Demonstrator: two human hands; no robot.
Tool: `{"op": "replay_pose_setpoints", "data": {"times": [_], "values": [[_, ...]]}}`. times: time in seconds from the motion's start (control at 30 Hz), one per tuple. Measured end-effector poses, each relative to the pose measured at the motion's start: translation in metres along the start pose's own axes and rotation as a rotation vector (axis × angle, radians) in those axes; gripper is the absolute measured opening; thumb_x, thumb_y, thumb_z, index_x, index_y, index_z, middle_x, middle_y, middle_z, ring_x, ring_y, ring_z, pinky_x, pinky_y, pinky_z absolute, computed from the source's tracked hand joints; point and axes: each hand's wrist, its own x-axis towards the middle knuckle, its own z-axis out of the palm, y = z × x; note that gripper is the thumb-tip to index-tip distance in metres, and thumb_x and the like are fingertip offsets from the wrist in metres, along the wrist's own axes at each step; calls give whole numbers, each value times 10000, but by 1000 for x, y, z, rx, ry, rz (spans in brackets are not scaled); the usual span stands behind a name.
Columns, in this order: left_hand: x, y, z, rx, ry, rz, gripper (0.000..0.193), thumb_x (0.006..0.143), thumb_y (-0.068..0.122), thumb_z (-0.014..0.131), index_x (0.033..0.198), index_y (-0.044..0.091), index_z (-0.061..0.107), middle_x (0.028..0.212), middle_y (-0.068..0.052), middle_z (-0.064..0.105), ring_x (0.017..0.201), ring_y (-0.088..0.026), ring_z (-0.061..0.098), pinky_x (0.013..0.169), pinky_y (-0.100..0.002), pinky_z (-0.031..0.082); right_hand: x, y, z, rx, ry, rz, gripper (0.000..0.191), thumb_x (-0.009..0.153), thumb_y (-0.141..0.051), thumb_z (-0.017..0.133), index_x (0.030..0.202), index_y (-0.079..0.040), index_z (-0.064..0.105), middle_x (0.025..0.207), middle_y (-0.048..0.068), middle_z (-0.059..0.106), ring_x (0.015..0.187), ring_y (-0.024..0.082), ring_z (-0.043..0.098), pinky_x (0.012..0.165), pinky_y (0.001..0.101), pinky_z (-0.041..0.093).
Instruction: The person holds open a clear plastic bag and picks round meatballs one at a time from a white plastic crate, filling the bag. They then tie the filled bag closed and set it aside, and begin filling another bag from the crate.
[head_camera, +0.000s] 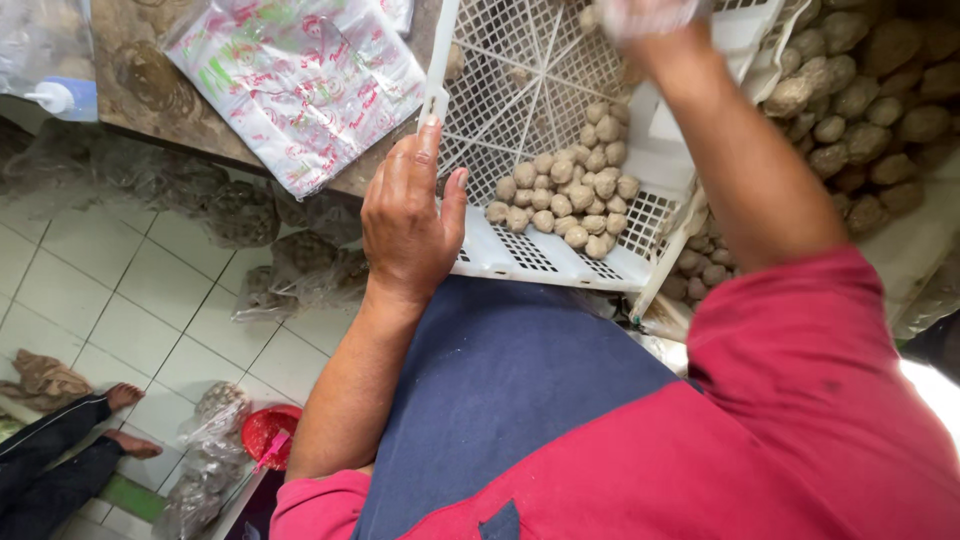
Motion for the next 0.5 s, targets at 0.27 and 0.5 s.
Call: {"op": "replay_pose_setpoints", "data": {"times": [0.27, 0.5], "values": [[-1, -1, 1, 3, 36, 48, 537, 1035, 171, 712, 1495, 22, 478, 1341, -191, 606, 1184, -392, 616, 1029, -455, 512, -71, -50, 105, 234, -292, 111, 805, 1003, -585, 552, 1563, -28, 396, 1449, 364, 507, 1350, 503, 501, 1141, 527, 424], [-10, -21, 12, -269, 124, -44, 457, 1064, 256, 637, 1444, 27, 525, 1265, -171, 653, 1166, -362, 643, 1024, -452, 522, -101, -86, 81, 289, -242, 96, 1101, 843, -687, 700, 1575, -11, 233, 1547, 302, 382, 1426, 439, 391, 1167, 469, 348]]}}
